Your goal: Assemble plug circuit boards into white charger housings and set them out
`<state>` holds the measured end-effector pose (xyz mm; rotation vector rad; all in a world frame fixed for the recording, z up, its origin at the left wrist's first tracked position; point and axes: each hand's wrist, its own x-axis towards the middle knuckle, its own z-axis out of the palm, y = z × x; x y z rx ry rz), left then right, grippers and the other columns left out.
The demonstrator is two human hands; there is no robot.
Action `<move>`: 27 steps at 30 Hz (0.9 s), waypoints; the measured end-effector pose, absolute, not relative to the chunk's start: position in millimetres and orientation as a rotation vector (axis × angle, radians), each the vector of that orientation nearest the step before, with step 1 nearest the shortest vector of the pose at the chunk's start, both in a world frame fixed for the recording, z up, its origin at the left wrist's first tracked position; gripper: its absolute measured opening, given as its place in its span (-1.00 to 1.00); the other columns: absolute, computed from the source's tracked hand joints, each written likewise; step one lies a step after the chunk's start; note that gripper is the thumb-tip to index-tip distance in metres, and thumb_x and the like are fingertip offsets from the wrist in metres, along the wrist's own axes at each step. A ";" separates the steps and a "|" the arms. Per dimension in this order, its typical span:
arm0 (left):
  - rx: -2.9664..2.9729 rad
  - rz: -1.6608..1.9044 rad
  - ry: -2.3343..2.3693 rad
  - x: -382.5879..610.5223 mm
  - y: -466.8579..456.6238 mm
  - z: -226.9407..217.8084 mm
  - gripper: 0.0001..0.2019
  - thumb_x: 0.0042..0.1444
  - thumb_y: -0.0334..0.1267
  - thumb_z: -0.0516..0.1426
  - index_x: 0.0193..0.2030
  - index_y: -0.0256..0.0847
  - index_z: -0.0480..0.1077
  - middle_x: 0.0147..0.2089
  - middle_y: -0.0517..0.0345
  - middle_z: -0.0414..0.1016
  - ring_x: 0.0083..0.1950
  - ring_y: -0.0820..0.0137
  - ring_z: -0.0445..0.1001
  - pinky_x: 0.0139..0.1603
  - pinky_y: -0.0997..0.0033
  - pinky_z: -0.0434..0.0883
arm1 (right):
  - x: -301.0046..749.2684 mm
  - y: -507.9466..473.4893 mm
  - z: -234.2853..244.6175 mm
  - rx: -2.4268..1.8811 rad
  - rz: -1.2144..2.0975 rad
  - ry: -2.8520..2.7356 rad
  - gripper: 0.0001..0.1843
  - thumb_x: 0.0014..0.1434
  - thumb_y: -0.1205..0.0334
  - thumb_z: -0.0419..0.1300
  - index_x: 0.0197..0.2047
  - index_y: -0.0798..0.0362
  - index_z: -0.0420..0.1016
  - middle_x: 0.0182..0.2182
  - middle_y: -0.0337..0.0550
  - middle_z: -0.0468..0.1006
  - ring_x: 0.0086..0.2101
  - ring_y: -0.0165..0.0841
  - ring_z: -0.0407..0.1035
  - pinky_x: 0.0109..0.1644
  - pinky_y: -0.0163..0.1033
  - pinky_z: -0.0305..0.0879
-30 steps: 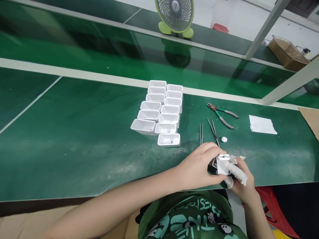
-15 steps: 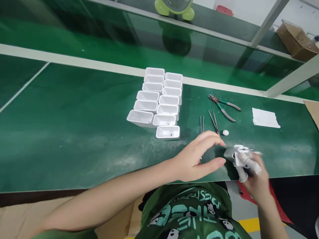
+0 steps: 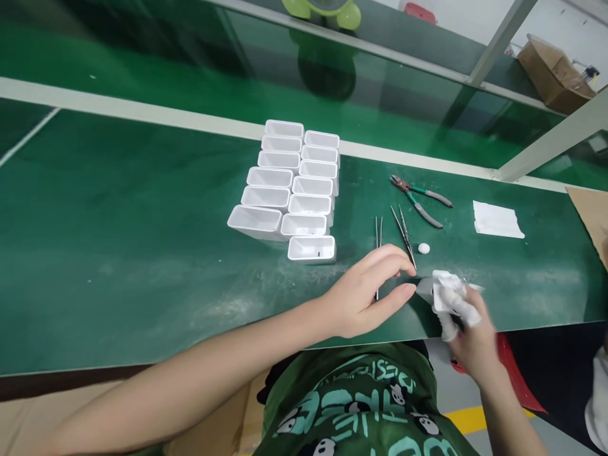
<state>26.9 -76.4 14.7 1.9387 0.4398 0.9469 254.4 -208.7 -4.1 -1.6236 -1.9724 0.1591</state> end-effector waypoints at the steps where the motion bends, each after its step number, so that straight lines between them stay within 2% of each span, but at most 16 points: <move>1: 1.942 0.944 0.447 26.7 -75.6 14.7 -0.87 0.29 -0.31 -0.02 -0.12 -0.25 0.31 -0.15 0.00 0.41 -0.10 0.36 0.40 -0.13 0.34 0.45 | 252.5 -205.0 -4.6 -1.601 0.151 -1.987 -0.52 0.26 0.37 0.11 0.22 -0.14 0.28 -0.15 -0.01 0.46 -0.16 -0.14 0.47 -0.18 -0.05 0.47; 3: 1.964 0.938 0.455 26.4 -74.6 13.6 -0.86 0.30 -0.31 -0.02 -0.08 -0.24 0.30 -0.14 0.00 0.41 -0.12 0.36 0.41 -0.14 0.33 0.47 | 247.9 -199.0 -3.2 -1.572 0.177 -1.973 -0.51 0.23 0.41 0.12 0.20 -0.13 0.29 -0.12 -0.01 0.45 -0.12 -0.16 0.45 -0.14 -0.09 0.47; 5: 2.011 0.961 0.429 26.6 -74.7 11.1 -0.78 0.28 -0.24 0.02 0.03 -0.23 0.25 -0.07 -0.04 0.38 -0.08 0.33 0.41 -0.13 0.30 0.49 | 241.0 -197.3 0.8 -1.578 0.268 -1.831 -0.56 0.22 0.40 0.16 0.14 -0.11 0.35 -0.07 0.00 0.44 -0.10 -0.17 0.45 -0.14 -0.12 0.47; 8: 2.161 1.055 0.330 28.4 -77.5 6.1 -0.45 0.20 -0.03 0.13 0.22 -0.25 0.10 0.09 -0.20 0.30 0.08 0.18 0.39 -0.07 0.18 0.51 | 223.7 -198.8 8.7 -1.503 0.499 -1.316 -0.60 0.22 0.27 0.21 0.12 -0.11 0.35 -0.05 0.01 0.46 -0.21 -0.23 0.48 -0.30 -0.22 0.48; 10: 2.271 1.119 0.289 29.7 -79.9 3.7 -0.35 0.16 0.04 0.15 0.26 -0.28 0.06 0.12 -0.26 0.27 0.13 0.12 0.37 -0.04 0.13 0.51 | 208.6 -197.0 14.1 -1.368 0.785 -0.998 -0.60 0.24 0.17 0.20 0.15 -0.11 0.34 -0.09 -0.01 0.50 -0.33 -0.30 0.48 -0.45 -0.31 0.45; 13: 2.327 1.206 0.278 29.8 -80.9 3.0 -0.38 0.18 0.03 0.14 0.24 -0.32 0.10 0.06 -0.24 0.33 0.07 0.15 0.42 -0.07 0.17 0.52 | 187.4 -187.3 22.5 -1.184 1.260 -0.597 -0.67 0.21 0.07 0.25 0.03 -0.08 0.47 -0.28 -0.13 0.56 -0.49 -0.42 0.43 -0.60 -0.44 0.36; 17: 2.298 1.260 0.275 27.2 -77.7 5.2 -0.34 0.16 0.06 0.15 0.25 -0.35 0.13 0.00 -0.19 0.39 0.01 0.19 0.46 -0.07 0.20 0.53 | 172.2 -175.6 28.6 -1.006 1.467 -0.227 -0.71 0.00 0.11 0.44 -0.20 -0.06 0.56 -0.33 -0.23 0.60 -0.46 -0.46 0.48 -0.48 -0.51 0.46; 22: 2.246 1.262 0.283 26.3 -76.6 6.4 -0.34 0.15 0.05 0.17 0.25 -0.34 0.13 0.00 -0.18 0.40 0.03 0.19 0.46 -0.07 0.21 0.52 | 172.2 -175.9 25.9 -0.920 1.577 -0.090 -0.50 -0.09 0.16 0.49 -0.04 -0.05 0.55 -0.37 -0.19 0.63 -0.46 -0.44 0.51 -0.49 -0.51 0.48; 27: 2.213 1.251 0.286 26.9 -78.0 6.7 -0.33 0.14 0.05 0.18 0.24 -0.32 0.13 0.00 -0.17 0.40 -0.01 0.21 0.46 -0.09 0.21 0.52 | 174.4 -174.1 25.8 -0.886 1.614 -0.094 -0.57 -0.04 0.19 0.46 -0.07 -0.02 0.57 -0.36 -0.19 0.62 -0.47 -0.46 0.49 -0.54 -0.54 0.43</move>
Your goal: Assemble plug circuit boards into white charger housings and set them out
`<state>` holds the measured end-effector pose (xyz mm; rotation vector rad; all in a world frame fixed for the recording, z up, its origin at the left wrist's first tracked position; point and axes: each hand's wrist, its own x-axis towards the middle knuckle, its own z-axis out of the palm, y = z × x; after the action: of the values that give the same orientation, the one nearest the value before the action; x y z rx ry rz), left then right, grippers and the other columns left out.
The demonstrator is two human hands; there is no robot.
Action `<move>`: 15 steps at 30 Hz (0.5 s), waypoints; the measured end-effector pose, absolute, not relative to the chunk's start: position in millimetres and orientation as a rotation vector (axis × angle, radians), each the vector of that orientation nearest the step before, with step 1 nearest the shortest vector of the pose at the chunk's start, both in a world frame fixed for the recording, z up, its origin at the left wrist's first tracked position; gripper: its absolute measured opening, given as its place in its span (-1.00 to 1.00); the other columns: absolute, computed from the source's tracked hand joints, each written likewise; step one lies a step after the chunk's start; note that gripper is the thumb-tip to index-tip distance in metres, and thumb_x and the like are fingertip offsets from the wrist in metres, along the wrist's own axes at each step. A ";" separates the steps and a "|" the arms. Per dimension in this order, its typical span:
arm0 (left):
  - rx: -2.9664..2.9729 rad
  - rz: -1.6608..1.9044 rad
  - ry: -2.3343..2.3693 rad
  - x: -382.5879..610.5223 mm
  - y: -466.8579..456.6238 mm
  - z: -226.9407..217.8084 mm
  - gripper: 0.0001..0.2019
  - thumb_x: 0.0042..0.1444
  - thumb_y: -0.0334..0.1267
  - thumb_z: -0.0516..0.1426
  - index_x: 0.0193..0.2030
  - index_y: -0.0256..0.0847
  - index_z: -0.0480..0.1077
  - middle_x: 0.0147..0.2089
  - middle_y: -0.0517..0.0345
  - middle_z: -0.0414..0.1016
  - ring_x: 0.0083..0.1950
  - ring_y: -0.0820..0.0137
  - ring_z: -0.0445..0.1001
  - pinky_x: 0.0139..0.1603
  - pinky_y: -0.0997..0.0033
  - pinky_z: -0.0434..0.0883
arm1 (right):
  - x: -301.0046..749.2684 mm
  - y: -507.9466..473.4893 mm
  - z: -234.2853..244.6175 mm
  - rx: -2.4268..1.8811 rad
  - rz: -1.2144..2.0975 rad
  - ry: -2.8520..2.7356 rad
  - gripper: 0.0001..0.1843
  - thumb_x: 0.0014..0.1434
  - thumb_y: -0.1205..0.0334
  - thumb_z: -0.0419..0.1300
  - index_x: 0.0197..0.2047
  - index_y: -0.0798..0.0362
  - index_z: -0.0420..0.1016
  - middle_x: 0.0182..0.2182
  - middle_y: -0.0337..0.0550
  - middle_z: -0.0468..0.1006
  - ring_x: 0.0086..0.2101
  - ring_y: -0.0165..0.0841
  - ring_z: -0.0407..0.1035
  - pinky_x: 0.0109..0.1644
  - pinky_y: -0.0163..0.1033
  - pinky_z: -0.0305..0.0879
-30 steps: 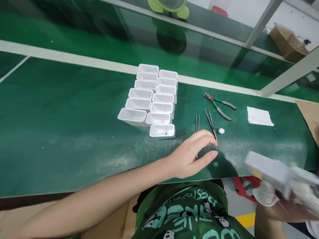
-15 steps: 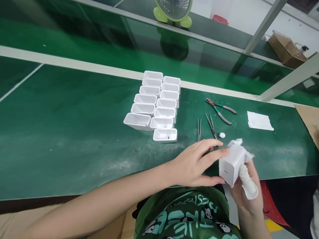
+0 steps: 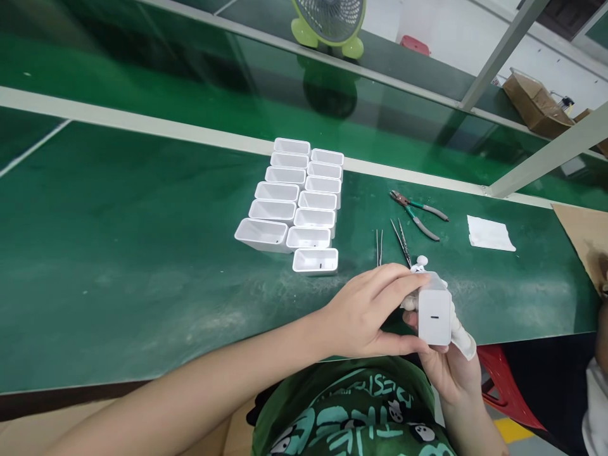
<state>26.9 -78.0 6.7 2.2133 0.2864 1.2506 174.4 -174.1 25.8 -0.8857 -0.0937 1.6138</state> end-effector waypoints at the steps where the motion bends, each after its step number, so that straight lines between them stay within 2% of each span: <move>1: 2.209 1.245 0.287 27.0 -78.1 6.8 -0.33 0.13 0.06 0.18 0.24 -0.32 0.13 0.00 -0.17 0.40 -0.02 0.21 0.46 -0.10 0.21 0.52 | 174.1 -173.5 25.2 -0.893 1.611 -0.107 -0.61 -0.02 0.18 0.45 -0.09 -0.02 0.57 -0.37 -0.19 0.62 -0.48 -0.47 0.48 -0.54 -0.55 0.42; 6: 2.227 1.188 0.321 27.5 -78.1 6.7 -0.36 0.17 0.05 0.14 0.25 -0.28 0.08 0.00 -0.16 0.38 -0.01 0.21 0.45 -0.08 0.19 0.52 | 173.1 -176.3 19.3 -1.032 1.499 -0.378 -0.72 0.08 0.03 0.34 -0.19 0.00 0.56 -0.39 -0.18 0.59 -0.59 -0.48 0.37 -0.60 -0.47 0.40; 9: 2.270 1.255 0.356 28.6 -77.9 5.0 -0.38 0.17 0.01 0.14 0.24 -0.29 0.06 0.00 -0.17 0.35 0.02 0.17 0.43 -0.08 0.16 0.52 | 187.1 -167.9 24.3 -1.207 1.314 -0.716 -0.69 0.20 0.00 0.21 -0.07 -0.01 0.47 -0.31 -0.12 0.57 -0.57 -0.44 0.37 -0.68 -0.44 0.30; 11: 2.298 1.309 0.395 29.4 -77.3 3.7 -0.43 0.19 -0.07 0.12 0.23 -0.29 0.05 -0.01 -0.16 0.34 0.03 0.17 0.41 -0.08 0.15 0.52 | 208.2 -143.3 30.6 -1.309 1.071 -1.016 -0.62 0.22 0.05 0.19 0.07 -0.03 0.35 -0.16 -0.05 0.54 -0.48 -0.38 0.43 -0.64 -0.39 0.30; 12: 2.313 1.318 0.413 29.6 -76.9 3.1 -0.47 0.20 -0.12 0.10 0.23 -0.29 0.05 -0.01 -0.16 0.33 0.02 0.18 0.41 -0.08 0.16 0.52 | 221.5 -123.6 32.7 -1.356 0.919 -1.159 -0.59 0.21 0.09 0.20 0.10 -0.04 0.29 -0.09 -0.03 0.50 -0.42 -0.35 0.45 -0.57 -0.34 0.36; 15: 2.401 1.308 0.446 29.4 -76.3 1.9 -0.53 0.21 -0.25 0.05 0.22 -0.28 0.04 -0.02 -0.14 0.33 -0.01 0.22 0.42 -0.11 0.20 0.52 | 261.8 -42.1 30.4 -1.545 0.438 -1.516 -0.51 0.16 0.15 0.24 0.11 0.04 0.21 -0.10 0.06 0.48 -0.41 -0.27 0.46 -0.41 -0.18 0.41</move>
<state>29.4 -76.3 1.9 2.4006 0.4457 1.3076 261.8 -42.1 30.4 -1.5447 -1.5159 0.4381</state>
